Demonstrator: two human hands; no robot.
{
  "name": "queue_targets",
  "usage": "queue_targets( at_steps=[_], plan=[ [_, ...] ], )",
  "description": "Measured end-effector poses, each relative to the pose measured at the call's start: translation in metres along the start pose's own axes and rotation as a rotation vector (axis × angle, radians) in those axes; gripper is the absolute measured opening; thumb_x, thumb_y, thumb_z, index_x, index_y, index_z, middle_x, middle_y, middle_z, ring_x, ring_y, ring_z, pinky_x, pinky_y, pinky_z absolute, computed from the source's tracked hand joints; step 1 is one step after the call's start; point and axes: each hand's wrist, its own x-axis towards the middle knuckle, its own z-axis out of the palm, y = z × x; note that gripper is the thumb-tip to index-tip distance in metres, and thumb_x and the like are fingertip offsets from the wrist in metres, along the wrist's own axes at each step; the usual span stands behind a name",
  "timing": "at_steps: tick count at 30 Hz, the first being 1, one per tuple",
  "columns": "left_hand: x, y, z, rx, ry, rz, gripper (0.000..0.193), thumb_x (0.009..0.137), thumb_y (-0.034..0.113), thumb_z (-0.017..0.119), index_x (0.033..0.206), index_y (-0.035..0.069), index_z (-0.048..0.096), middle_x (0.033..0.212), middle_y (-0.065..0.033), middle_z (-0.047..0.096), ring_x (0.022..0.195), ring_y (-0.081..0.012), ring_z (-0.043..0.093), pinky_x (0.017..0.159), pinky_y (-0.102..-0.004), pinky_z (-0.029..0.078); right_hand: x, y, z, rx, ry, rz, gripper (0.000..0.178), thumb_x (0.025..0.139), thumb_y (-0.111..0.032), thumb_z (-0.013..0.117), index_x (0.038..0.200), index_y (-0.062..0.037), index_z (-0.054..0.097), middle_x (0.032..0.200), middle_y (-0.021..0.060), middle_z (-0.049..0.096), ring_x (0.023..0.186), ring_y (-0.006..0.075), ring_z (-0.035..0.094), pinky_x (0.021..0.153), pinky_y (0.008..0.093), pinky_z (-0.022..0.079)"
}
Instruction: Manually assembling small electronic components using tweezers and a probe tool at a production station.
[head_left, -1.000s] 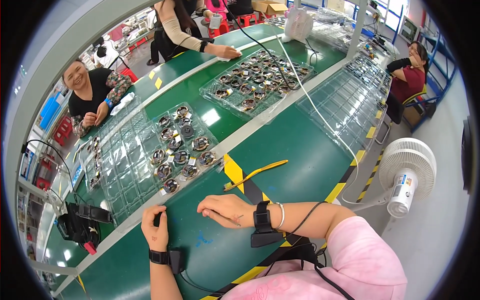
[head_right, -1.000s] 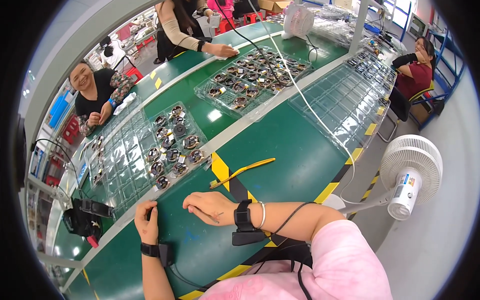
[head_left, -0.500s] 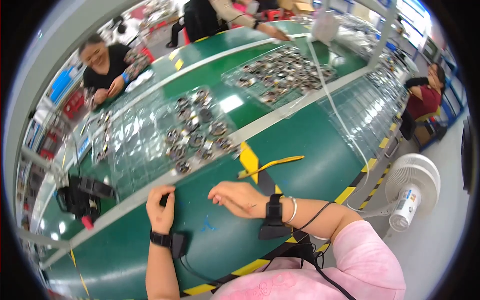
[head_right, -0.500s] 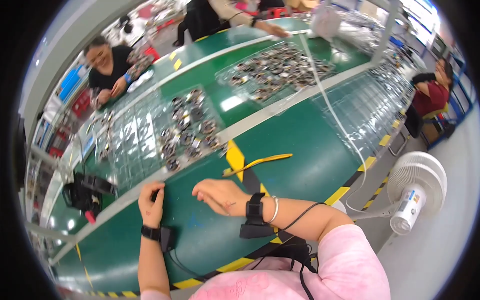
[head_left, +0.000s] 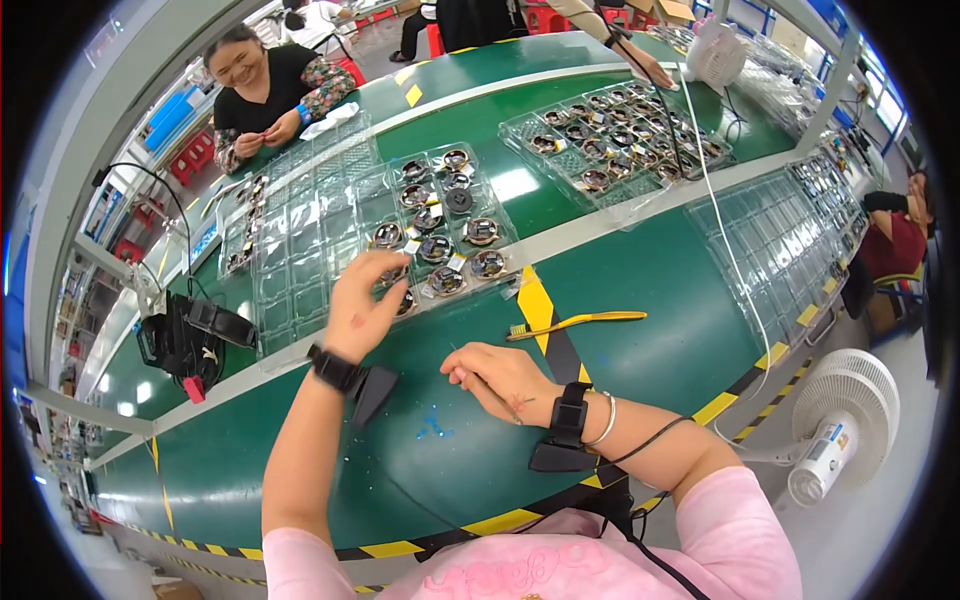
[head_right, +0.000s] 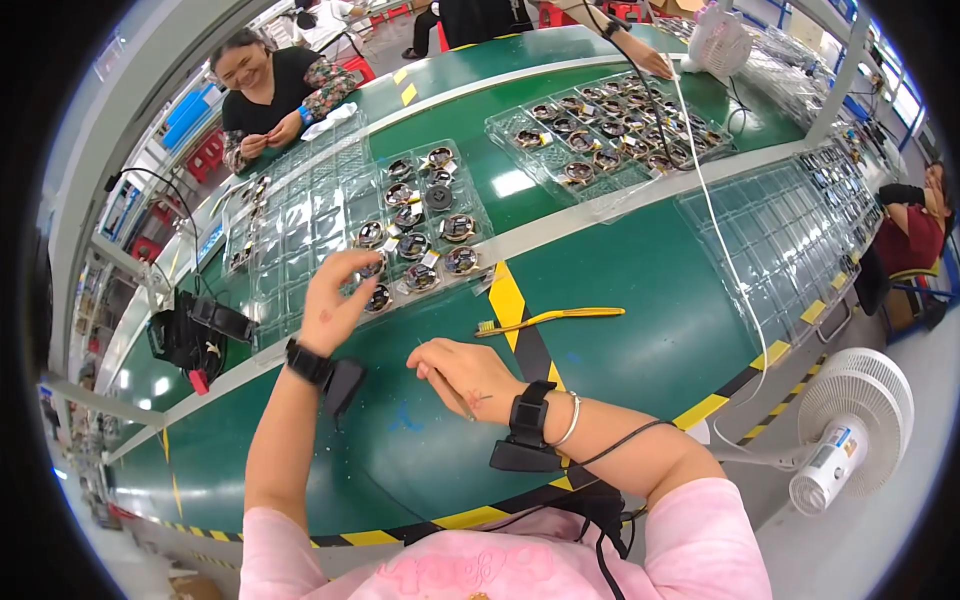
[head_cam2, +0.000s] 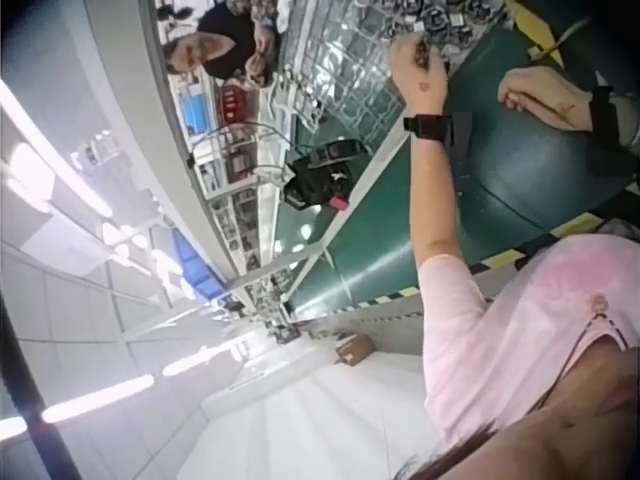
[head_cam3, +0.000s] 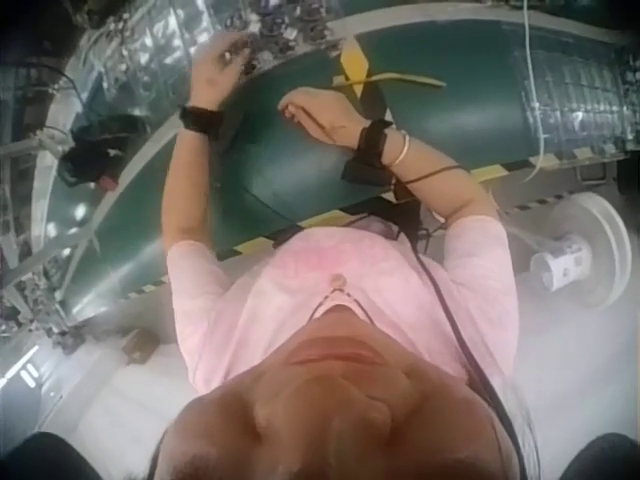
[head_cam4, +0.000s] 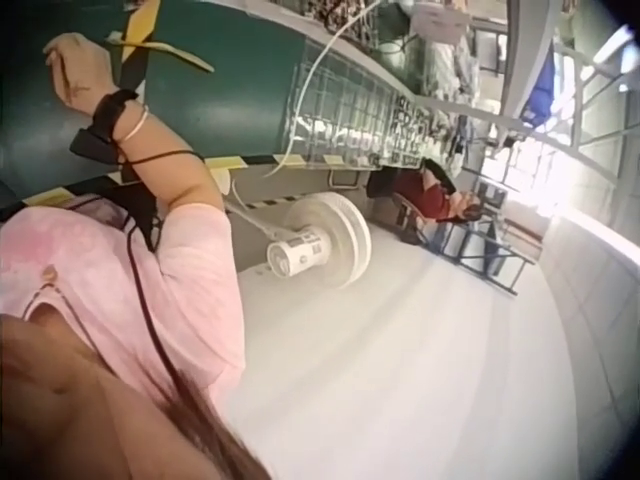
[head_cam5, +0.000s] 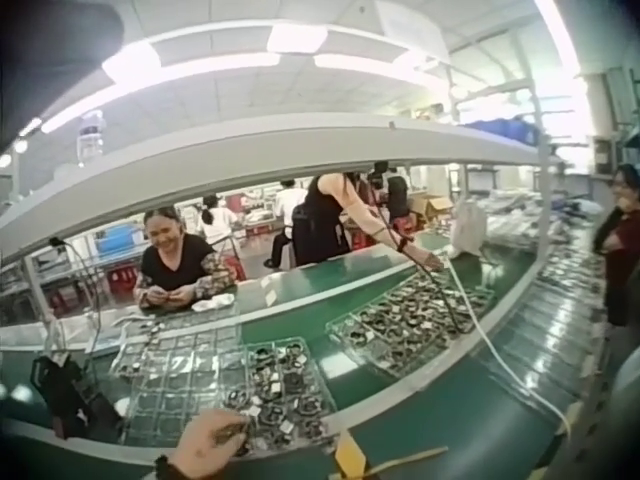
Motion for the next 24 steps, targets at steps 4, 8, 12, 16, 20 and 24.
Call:
queue_targets(
  at_steps=[4,8,12,16,20,24],
  plan=[
    [0.071,-0.014,0.069,0.013,-0.028,0.161,0.034,0.079,0.010,0.066,0.113,0.007,0.066,0.118,-0.0141,0.063,0.111,-0.0340,0.058,0.096,-0.0396,0.046,-0.006,0.001,-0.003,0.021,0.043,-0.056,0.014,0.094,0.001,0.052,0.104,-0.0030,0.060,0.090,0.0079,0.063,0.074,0.0152,0.064,0.067,0.0259,0.053],
    [0.106,-0.030,0.105,0.120,-0.039,0.126,0.037,0.076,0.006,0.062,0.112,0.007,0.067,0.122,-0.0154,0.062,0.115,-0.0367,0.055,0.100,-0.0414,0.044,-0.005,0.001,-0.005,0.034,0.046,-0.015,0.014,0.093,0.004,0.051,0.103,-0.0019,0.060,0.090,0.0086,0.063,0.074,0.0156,0.064,0.067,0.0258,0.053],
    [0.129,-0.023,0.121,0.273,-0.145,0.018,0.038,0.076,0.003,0.058,0.112,0.009,0.068,0.122,-0.0147,0.062,0.115,-0.0356,0.055,0.100,-0.0424,0.045,-0.001,0.002,-0.004,0.043,0.011,-0.020,0.013,0.095,0.003,0.050,0.104,-0.0006,0.059,0.090,0.0095,0.063,0.074,0.0151,0.064,0.066,0.0253,0.052],
    [0.145,-0.020,0.121,0.370,-0.185,-0.118,0.037,0.076,0.002,0.055,0.110,0.010,0.068,0.115,-0.0144,0.065,0.110,-0.0352,0.057,0.096,-0.0440,0.046,0.005,0.007,-0.003,0.101,0.056,0.044,0.012,0.098,-0.001,0.048,0.104,-0.0003,0.058,0.089,0.0086,0.063,0.074,0.0137,0.063,0.065,0.0247,0.051],
    [0.146,-0.022,0.113,0.328,-0.070,-0.187,0.030,0.080,0.003,0.054,0.107,0.009,0.066,0.106,-0.0140,0.067,0.099,-0.0344,0.061,0.089,-0.0434,0.049,0.009,-0.003,-0.007,0.156,0.006,0.167,0.009,0.096,-0.002,0.052,0.103,-0.0023,0.058,0.088,0.0096,0.063,0.070,0.0180,0.063,0.065,0.0283,0.052],
    [0.136,-0.032,0.096,0.002,0.159,-0.266,0.022,0.086,0.005,0.053,0.106,0.006,0.062,0.098,-0.0119,0.067,0.089,-0.0296,0.065,0.082,-0.0393,0.052,0.003,-0.009,-0.008,0.137,-0.016,0.126,0.014,0.098,-0.004,0.048,0.109,-0.0009,0.057,0.088,0.0092,0.063,0.071,0.0149,0.063,0.065,0.0274,0.052]
  ],
)
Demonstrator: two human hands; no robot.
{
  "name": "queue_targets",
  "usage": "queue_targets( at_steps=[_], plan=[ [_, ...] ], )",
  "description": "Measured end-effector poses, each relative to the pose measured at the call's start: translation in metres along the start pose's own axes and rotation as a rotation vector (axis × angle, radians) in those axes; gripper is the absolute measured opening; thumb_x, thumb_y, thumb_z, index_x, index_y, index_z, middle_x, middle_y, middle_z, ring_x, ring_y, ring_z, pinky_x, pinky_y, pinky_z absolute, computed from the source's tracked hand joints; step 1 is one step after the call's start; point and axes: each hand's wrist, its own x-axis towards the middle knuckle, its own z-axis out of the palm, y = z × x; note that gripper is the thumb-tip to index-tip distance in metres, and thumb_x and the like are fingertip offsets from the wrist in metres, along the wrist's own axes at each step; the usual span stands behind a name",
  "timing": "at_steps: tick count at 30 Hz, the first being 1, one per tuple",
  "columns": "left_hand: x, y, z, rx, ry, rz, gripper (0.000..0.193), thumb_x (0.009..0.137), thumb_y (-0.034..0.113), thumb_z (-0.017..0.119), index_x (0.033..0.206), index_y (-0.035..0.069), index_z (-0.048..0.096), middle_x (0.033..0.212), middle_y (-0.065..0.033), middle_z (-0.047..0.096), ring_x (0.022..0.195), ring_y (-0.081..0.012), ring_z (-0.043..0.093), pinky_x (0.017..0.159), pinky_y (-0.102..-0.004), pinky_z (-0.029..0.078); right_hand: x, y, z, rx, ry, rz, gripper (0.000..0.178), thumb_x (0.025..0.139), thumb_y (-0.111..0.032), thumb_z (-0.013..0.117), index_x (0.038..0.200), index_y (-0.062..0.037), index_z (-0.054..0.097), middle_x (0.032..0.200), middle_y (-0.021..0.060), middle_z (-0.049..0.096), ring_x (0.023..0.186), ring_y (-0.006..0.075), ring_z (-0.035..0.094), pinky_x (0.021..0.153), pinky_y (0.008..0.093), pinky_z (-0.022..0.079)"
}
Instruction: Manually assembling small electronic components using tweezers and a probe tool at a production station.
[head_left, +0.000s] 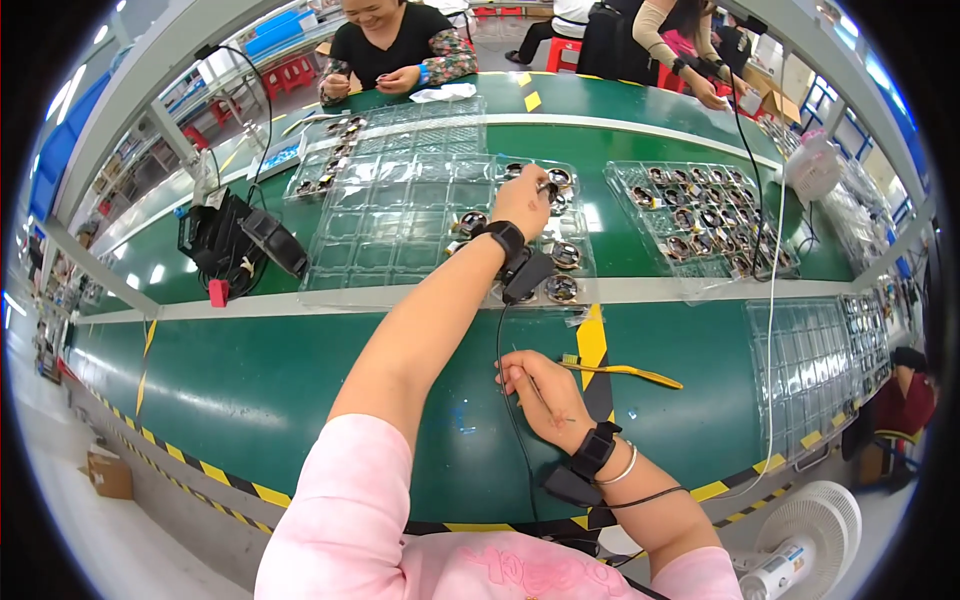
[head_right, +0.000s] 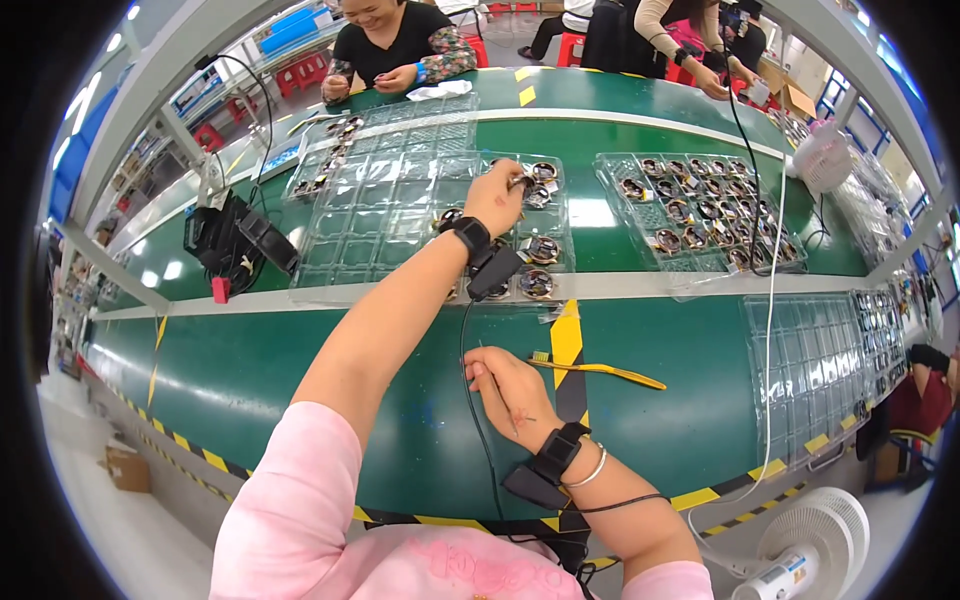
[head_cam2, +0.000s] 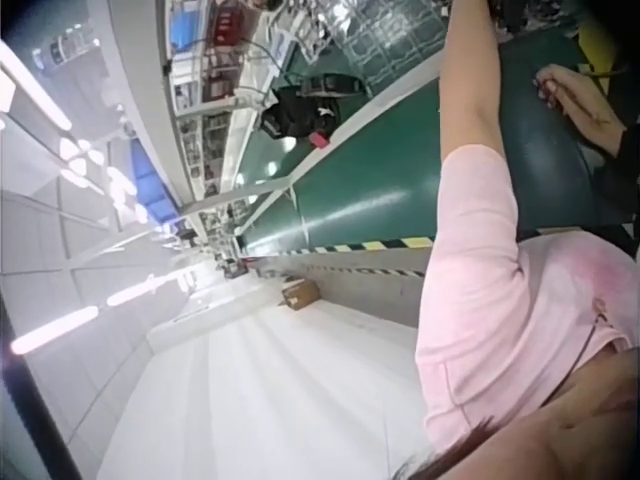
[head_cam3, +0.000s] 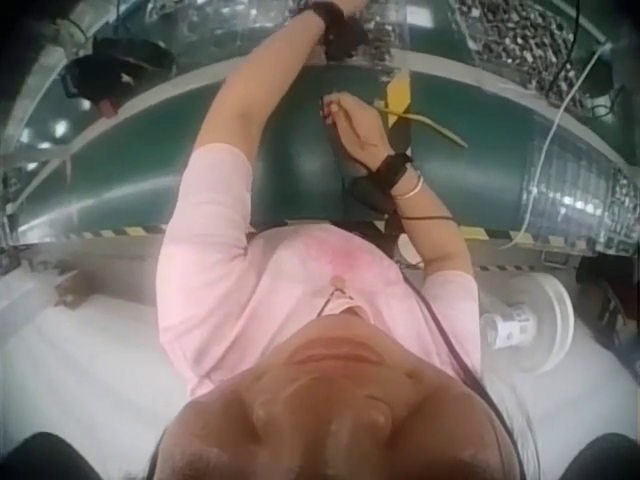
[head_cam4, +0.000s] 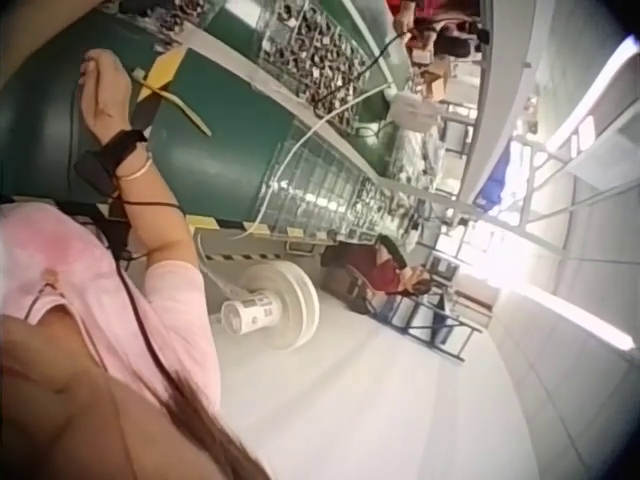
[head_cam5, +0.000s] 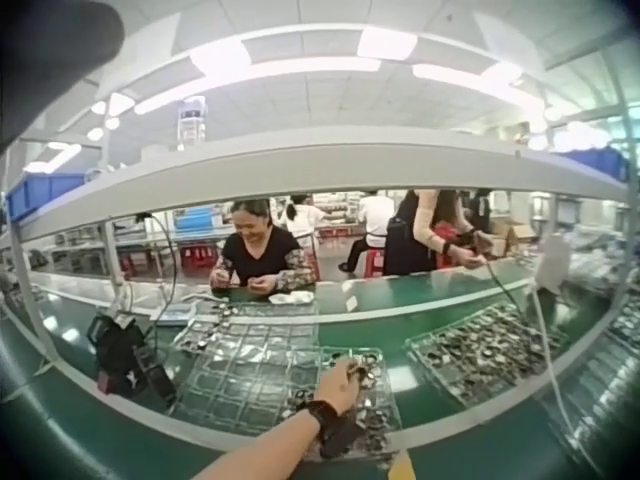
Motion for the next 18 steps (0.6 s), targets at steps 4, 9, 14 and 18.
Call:
queue_targets(
  at_steps=[4,9,14,18],
  plan=[
    [-0.040,-0.002,-0.034,-0.782,0.006,-0.188,0.018,0.091,0.005,0.052,0.108,0.004,0.058,0.096,-0.0085,0.065,0.085,-0.0229,0.066,0.078,-0.0357,0.054,-0.006,0.001,-0.002,0.041,-0.058,0.138,0.020,0.102,-0.013,0.044,0.113,-0.0013,0.057,0.094,0.0060,0.064,0.077,0.0115,0.062,0.065,0.0230,0.050],
    [-0.134,0.015,-0.121,-1.019,-0.251,-0.448,0.028,0.092,0.006,0.056,0.119,0.003,0.051,0.101,-0.0082,0.059,0.077,-0.0153,0.061,0.072,-0.0304,0.056,-0.005,-0.001,-0.002,0.161,0.024,0.178,0.032,0.103,-0.023,0.045,0.125,-0.0002,0.051,0.102,0.0076,0.066,0.085,0.0122,0.063,0.067,0.0239,0.050],
    [-0.213,0.000,-0.154,-0.742,-0.438,-0.541,0.041,0.092,0.008,0.058,0.129,0.005,0.042,0.104,-0.0064,0.061,0.083,-0.0131,0.058,0.078,-0.0276,0.052,0.005,-0.004,-0.002,0.202,0.038,0.243,0.036,0.102,-0.024,0.048,0.129,-0.0015,0.051,0.106,0.0108,0.068,0.090,0.0138,0.065,0.069,0.0248,0.051],
    [-0.254,-0.012,-0.150,-0.581,-0.420,-0.408,0.046,0.086,0.006,0.068,0.126,0.006,0.044,0.105,-0.0064,0.062,0.085,-0.0118,0.058,0.073,-0.0252,0.050,0.009,-0.006,-0.003,0.186,0.015,0.222,0.036,0.101,-0.025,0.050,0.128,-0.0009,0.052,0.101,0.0105,0.068,0.091,0.0148,0.066,0.069,0.0252,0.052]
  ],
)
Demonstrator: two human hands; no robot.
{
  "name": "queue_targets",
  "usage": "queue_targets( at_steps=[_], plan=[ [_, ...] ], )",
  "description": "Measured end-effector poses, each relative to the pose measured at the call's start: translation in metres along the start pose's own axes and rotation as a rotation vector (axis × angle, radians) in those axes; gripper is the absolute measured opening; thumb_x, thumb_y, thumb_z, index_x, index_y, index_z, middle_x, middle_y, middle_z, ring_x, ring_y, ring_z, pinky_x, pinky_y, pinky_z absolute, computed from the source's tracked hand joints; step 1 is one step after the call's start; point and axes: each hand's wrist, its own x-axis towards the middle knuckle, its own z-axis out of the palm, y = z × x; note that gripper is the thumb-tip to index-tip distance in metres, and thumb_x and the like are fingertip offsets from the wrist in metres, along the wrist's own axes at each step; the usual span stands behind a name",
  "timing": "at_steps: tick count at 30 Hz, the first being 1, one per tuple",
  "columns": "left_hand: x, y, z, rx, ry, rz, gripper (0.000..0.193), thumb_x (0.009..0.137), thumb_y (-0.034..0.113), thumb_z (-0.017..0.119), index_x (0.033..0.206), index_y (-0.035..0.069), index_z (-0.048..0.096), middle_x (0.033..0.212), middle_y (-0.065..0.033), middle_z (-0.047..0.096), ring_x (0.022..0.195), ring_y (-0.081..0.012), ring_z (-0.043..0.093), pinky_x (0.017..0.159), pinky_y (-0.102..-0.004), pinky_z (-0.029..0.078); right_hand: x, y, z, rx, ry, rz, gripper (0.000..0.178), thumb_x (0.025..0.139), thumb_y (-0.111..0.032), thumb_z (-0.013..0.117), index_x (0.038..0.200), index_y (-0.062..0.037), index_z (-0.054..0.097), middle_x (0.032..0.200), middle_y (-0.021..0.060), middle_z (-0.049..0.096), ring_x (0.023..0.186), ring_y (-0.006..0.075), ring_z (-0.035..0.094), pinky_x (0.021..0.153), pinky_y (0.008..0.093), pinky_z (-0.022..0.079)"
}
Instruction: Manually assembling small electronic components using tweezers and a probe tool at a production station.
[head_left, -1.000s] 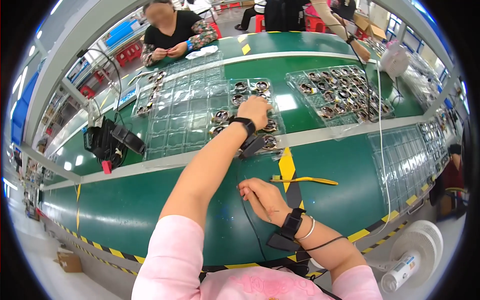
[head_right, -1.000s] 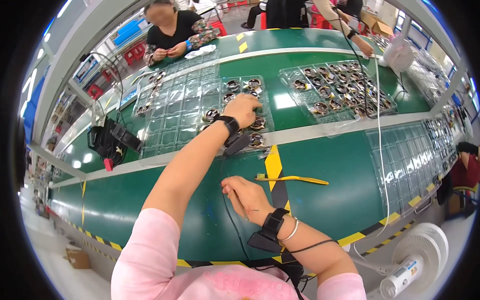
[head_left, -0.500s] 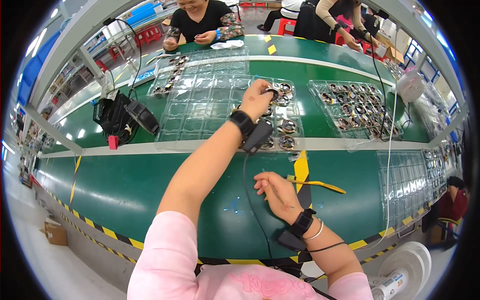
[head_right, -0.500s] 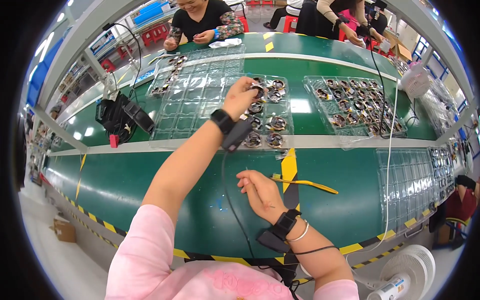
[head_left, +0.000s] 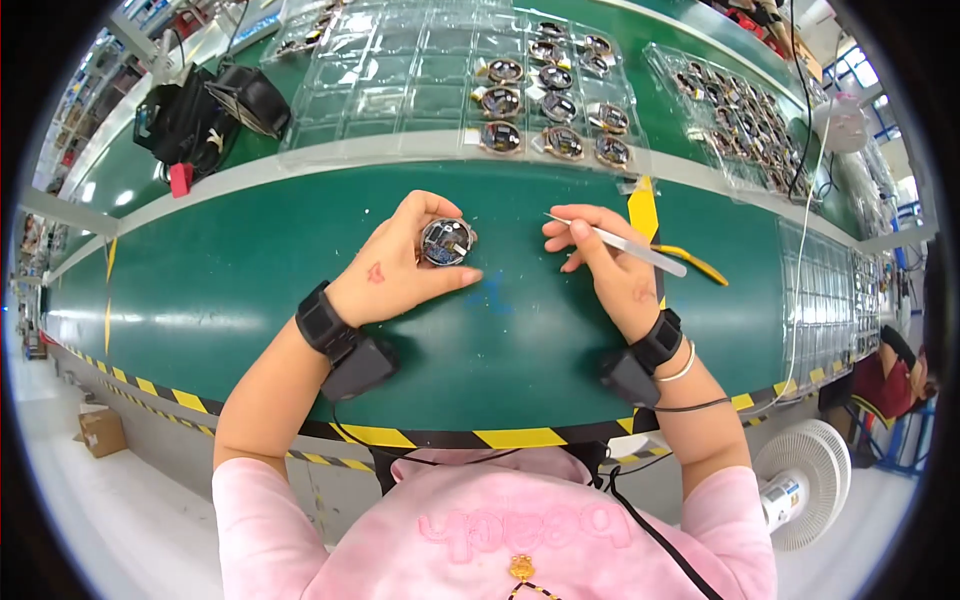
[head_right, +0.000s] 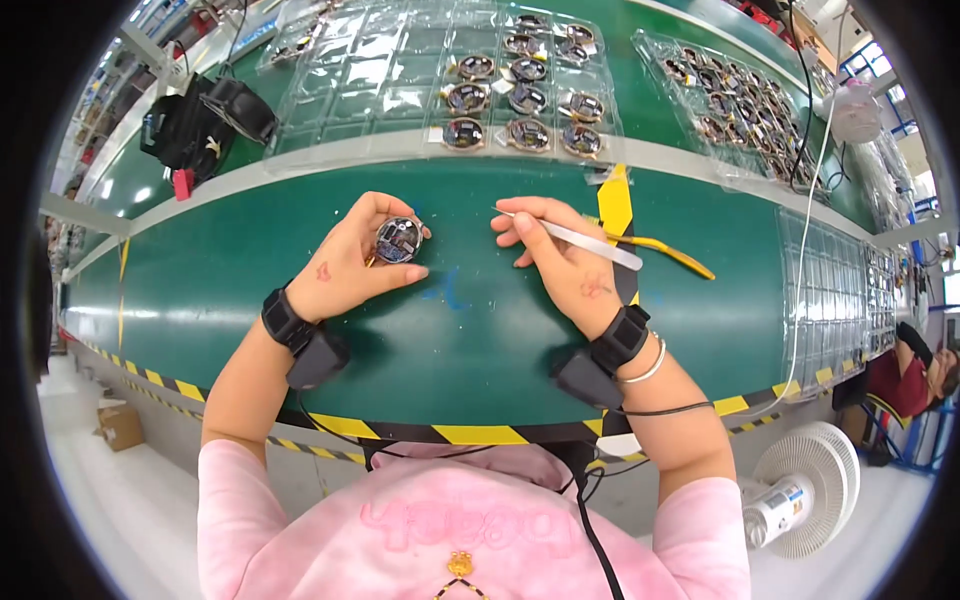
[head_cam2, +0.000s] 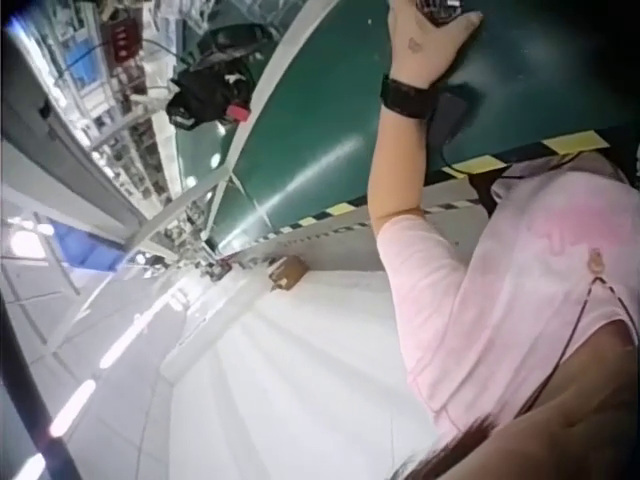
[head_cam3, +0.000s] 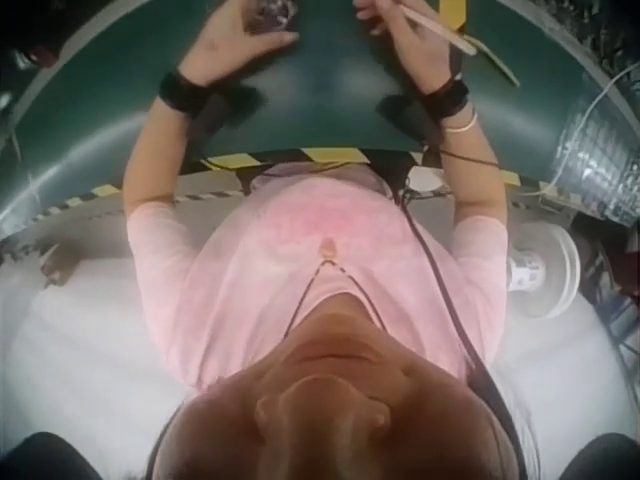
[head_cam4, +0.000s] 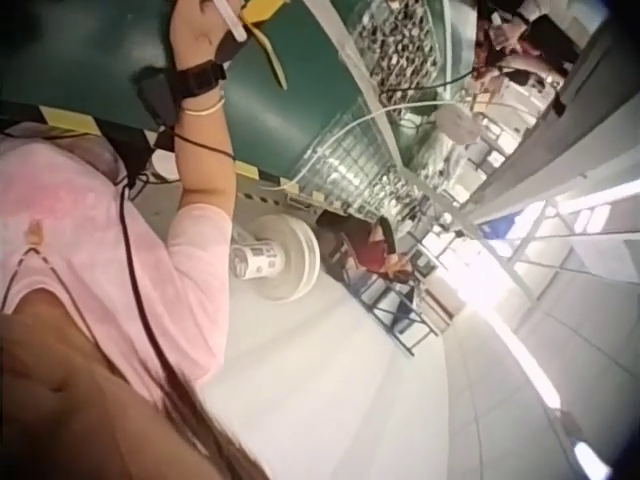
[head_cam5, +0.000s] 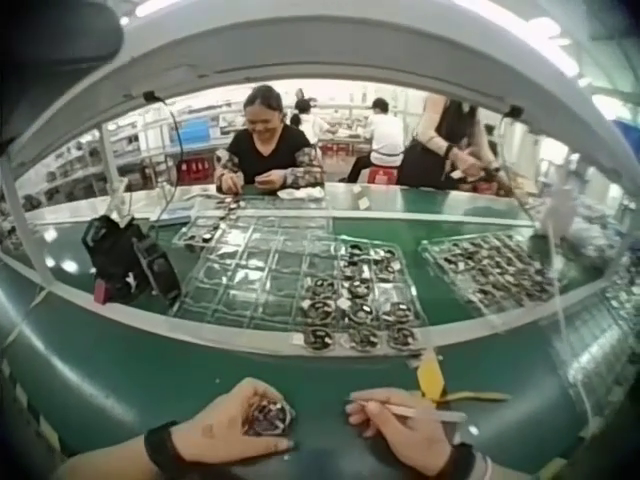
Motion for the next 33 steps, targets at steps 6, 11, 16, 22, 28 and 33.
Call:
queue_targets(
  at_steps=[6,11,16,22,28,33],
  plan=[
    [-0.013,-0.010,0.013,0.094,0.058,0.277,0.059,0.073,0.000,0.079,0.122,0.006,0.046,0.106,-0.0074,0.062,0.079,-0.0120,0.060,0.067,-0.0274,0.050,-0.009,-0.003,0.013,-0.005,0.005,0.033,0.023,0.098,-0.018,0.057,0.113,0.0006,0.059,0.099,0.0093,0.068,0.089,0.0142,0.066,0.069,0.0245,0.052],
    [-0.017,-0.009,0.014,0.068,0.036,0.199,0.059,0.070,0.001,0.080,0.122,0.007,0.051,0.104,-0.0064,0.062,0.078,-0.0142,0.060,0.067,-0.0273,0.050,-0.015,-0.007,0.030,-0.001,-0.048,-0.009,0.012,0.096,-0.011,0.060,0.103,-0.0011,0.060,0.097,0.0074,0.067,0.089,0.0134,0.066,0.071,0.0241,0.053],
    [-0.016,-0.002,0.009,0.303,0.010,0.287,0.054,0.067,0.001,0.081,0.115,0.007,0.059,0.099,-0.0067,0.061,0.076,-0.0178,0.061,0.065,-0.0279,0.050,-0.012,-0.022,0.038,-0.195,-0.122,-0.003,0.010,0.095,-0.008,0.060,0.102,-0.0012,0.061,0.094,0.0059,0.067,0.089,0.0133,0.066,0.072,0.0242,0.052],
    [-0.017,-0.001,0.009,0.383,-0.032,0.284,0.051,0.065,0.001,0.080,0.111,0.007,0.060,0.095,-0.0081,0.061,0.077,-0.0205,0.061,0.064,-0.0304,0.049,-0.012,-0.013,0.060,-0.265,-0.091,-0.140,0.006,0.093,-0.005,0.060,0.096,0.0000,0.061,0.091,0.0065,0.065,0.082,0.0138,0.064,0.070,0.0257,0.050],
    [-0.015,-0.007,0.012,0.341,-0.020,0.389,0.049,0.066,-0.002,0.078,0.111,0.006,0.060,0.094,-0.0095,0.061,0.080,-0.0236,0.061,0.067,-0.0311,0.050,-0.014,0.000,0.063,-0.325,-0.092,-0.258,0.004,0.092,-0.004,0.060,0.095,-0.0006,0.061,0.090,0.0085,0.065,0.077,0.0163,0.063,0.070,0.0271,0.050],
    [-0.014,-0.007,0.012,0.354,-0.015,0.408,0.049,0.066,-0.004,0.076,0.111,0.005,0.060,0.095,-0.0100,0.062,0.082,-0.0246,0.062,0.068,-0.0310,0.050,-0.014,0.000,0.062,-0.280,-0.084,-0.230,0.004,0.091,-0.003,0.061,0.095,-0.0011,0.060,0.090,0.0097,0.065,0.078,0.0184,0.063,0.070,0.0279,0.050]
  ],
)
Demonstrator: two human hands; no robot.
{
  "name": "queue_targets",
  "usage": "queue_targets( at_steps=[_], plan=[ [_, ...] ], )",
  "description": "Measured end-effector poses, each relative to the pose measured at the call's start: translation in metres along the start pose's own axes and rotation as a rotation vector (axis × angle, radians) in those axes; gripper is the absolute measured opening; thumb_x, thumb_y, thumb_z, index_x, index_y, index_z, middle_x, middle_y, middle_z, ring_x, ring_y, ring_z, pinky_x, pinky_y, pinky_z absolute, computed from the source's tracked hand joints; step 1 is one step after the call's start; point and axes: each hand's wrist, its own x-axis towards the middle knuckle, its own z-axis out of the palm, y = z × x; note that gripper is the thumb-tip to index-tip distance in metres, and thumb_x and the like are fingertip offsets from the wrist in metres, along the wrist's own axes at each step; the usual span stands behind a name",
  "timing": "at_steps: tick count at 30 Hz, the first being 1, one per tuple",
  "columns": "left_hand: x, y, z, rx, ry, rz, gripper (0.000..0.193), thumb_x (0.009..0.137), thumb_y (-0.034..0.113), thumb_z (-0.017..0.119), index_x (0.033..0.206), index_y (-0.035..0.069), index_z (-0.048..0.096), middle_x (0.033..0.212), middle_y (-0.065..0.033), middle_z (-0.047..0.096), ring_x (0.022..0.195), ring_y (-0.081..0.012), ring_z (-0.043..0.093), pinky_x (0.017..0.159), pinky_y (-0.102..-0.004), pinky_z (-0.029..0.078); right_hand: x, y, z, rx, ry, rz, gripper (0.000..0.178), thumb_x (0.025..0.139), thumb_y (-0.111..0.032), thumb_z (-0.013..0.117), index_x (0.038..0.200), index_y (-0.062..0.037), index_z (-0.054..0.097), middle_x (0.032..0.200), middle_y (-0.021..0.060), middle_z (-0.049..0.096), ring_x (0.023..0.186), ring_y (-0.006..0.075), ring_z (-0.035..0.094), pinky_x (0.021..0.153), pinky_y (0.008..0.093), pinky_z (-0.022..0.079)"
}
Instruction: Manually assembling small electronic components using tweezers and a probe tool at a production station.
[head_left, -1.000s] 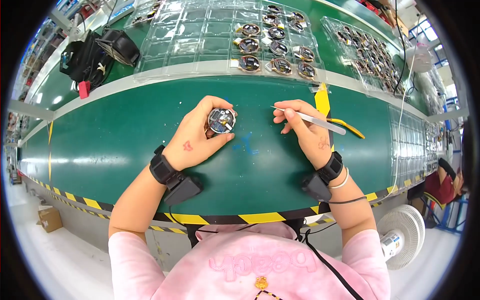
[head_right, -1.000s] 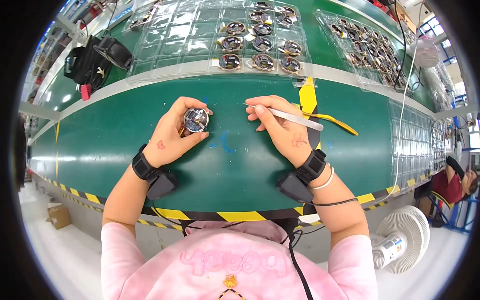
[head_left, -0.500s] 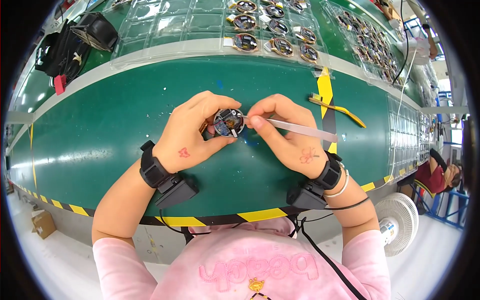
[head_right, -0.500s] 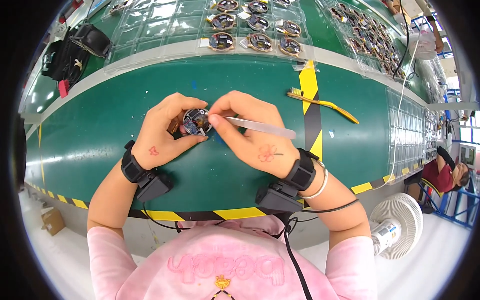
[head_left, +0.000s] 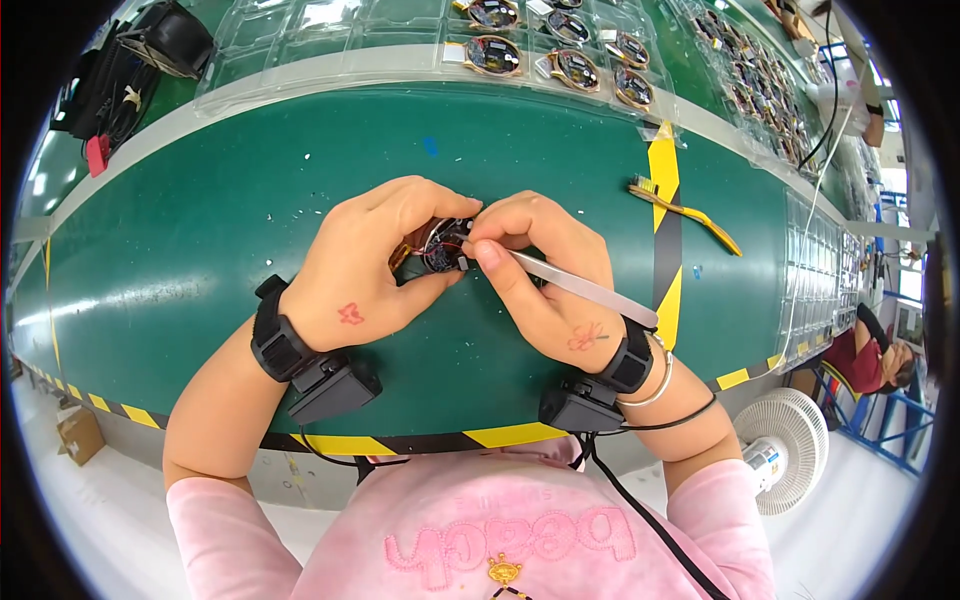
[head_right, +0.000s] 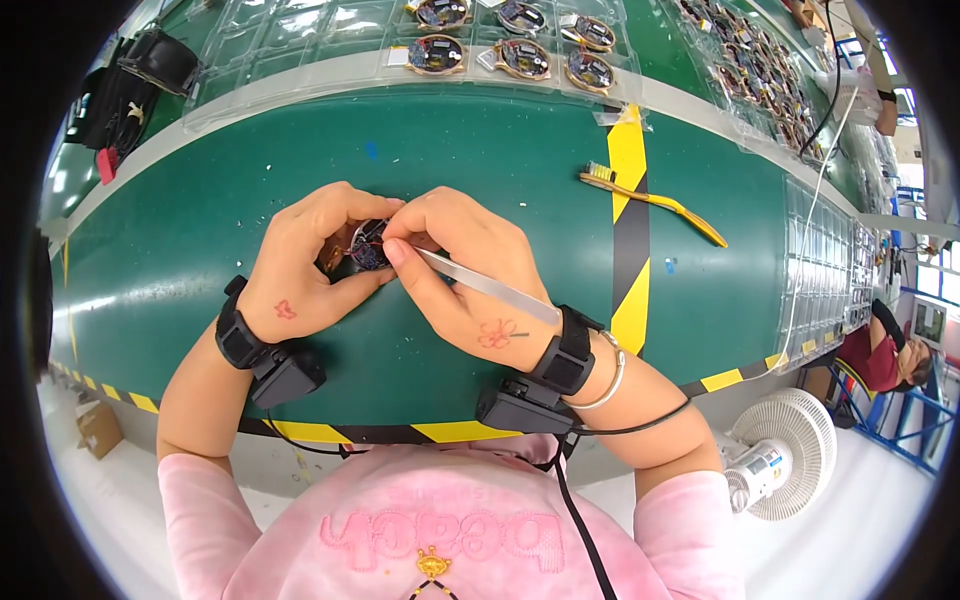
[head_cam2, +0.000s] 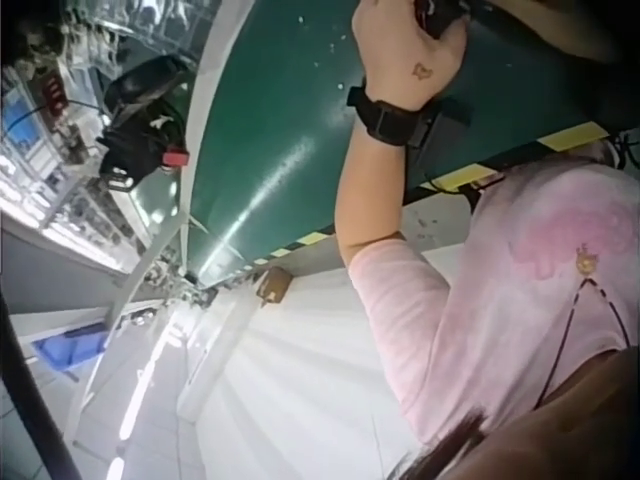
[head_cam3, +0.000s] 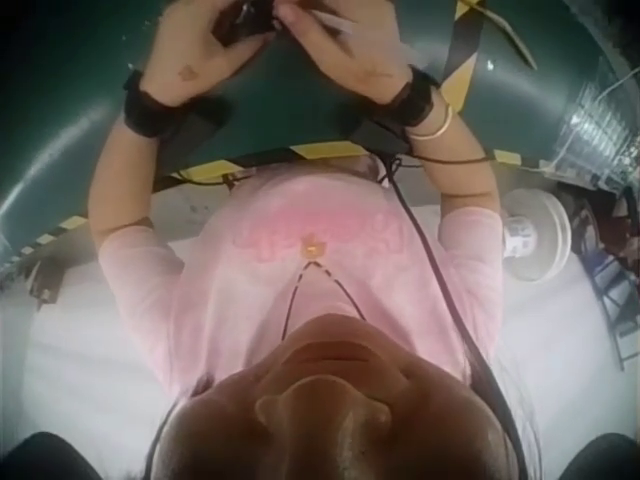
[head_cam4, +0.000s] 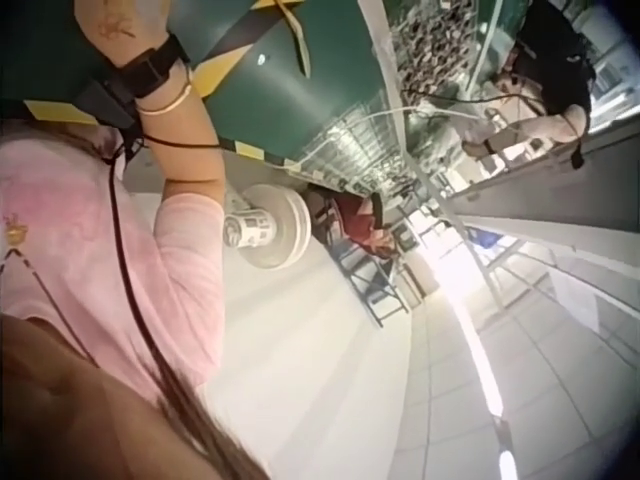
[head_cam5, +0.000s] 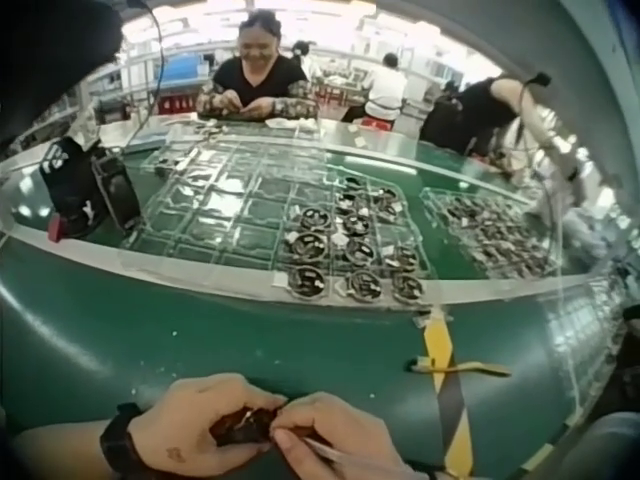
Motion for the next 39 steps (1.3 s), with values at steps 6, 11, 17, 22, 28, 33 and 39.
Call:
queue_targets(
  at_steps=[6,11,17,22,28,33,39],
  plan=[
    [0.0008,-0.0002,0.0011,-0.009,-0.014,-0.023,0.049,0.066,-0.005,0.076,0.111,0.004,0.060,0.095,-0.0101,0.062,0.081,-0.0243,0.062,0.067,-0.0307,0.050,0.0009,0.0035,0.0007,0.000,0.007,-0.082,0.005,0.091,-0.003,0.062,0.095,-0.0012,0.060,0.091,0.0105,0.065,0.080,0.0201,0.063,0.071,0.0296,0.051],
    [0.0004,0.0011,0.0002,-0.001,-0.014,-0.053,0.049,0.066,-0.004,0.076,0.112,0.003,0.060,0.094,-0.0102,0.062,0.077,-0.0229,0.062,0.065,-0.0301,0.050,0.0004,0.0052,0.0028,0.021,0.010,-0.081,0.004,0.090,-0.002,0.062,0.094,-0.0015,0.060,0.090,0.0108,0.065,0.080,0.0212,0.064,0.071,0.0307,0.051],
    [0.0022,0.0028,0.0001,0.027,-0.017,-0.068,0.048,0.066,-0.002,0.078,0.110,0.003,0.060,0.091,-0.0103,0.062,0.073,-0.0220,0.061,0.063,-0.0298,0.049,0.0019,0.0059,0.0031,-0.023,0.019,-0.124,0.004,0.089,-0.002,0.064,0.091,-0.0014,0.061,0.089,0.0117,0.065,0.079,0.0229,0.064,0.070,0.0313,0.051],
    [0.0017,0.0025,0.0020,0.003,-0.020,-0.101,0.047,0.066,-0.001,0.079,0.109,0.003,0.059,0.090,-0.0104,0.062,0.073,-0.0224,0.062,0.062,-0.0299,0.049,0.0002,0.0047,0.0033,-0.053,0.033,-0.104,0.003,0.088,-0.002,0.064,0.089,-0.0012,0.061,0.089,0.0119,0.065,0.078,0.0237,0.064,0.069,0.0311,0.051],
    [0.0004,-0.0037,0.0072,0.016,0.041,-0.047,0.049,0.064,0.000,0.079,0.111,0.006,0.064,0.086,-0.0031,0.060,0.060,-0.0116,0.045,0.054,-0.0241,0.038,0.0001,0.0040,-0.0017,-0.091,0.033,-0.097,0.003,0.088,-0.002,0.064,0.089,-0.0010,0.061,0.089,0.0118,0.065,0.077,0.0228,0.064,0.069,0.0305,0.051],
    [0.0002,-0.0044,0.0057,0.018,0.036,-0.038,0.051,0.063,0.001,0.080,0.112,0.005,0.063,0.084,-0.0031,0.059,0.060,-0.0120,0.045,0.054,-0.0244,0.038,0.0010,0.0056,-0.0011,-0.074,0.032,-0.084,0.003,0.089,-0.002,0.063,0.090,-0.0006,0.061,0.088,0.0119,0.065,0.076,0.0216,0.063,0.069,0.0300,0.051],
    [-0.0001,-0.0035,0.0054,0.014,0.031,-0.047,0.052,0.063,0.001,0.080,0.112,0.005,0.063,0.084,-0.0029,0.058,0.060,-0.0120,0.045,0.054,-0.0244,0.038,-0.0001,0.0045,0.0033,-0.005,0.010,-0.098,0.003,0.090,-0.002,0.062,0.090,-0.0004,0.061,0.086,0.0115,0.065,0.075,0.0211,0.063,0.068,0.0297,0.050]
  ],
)
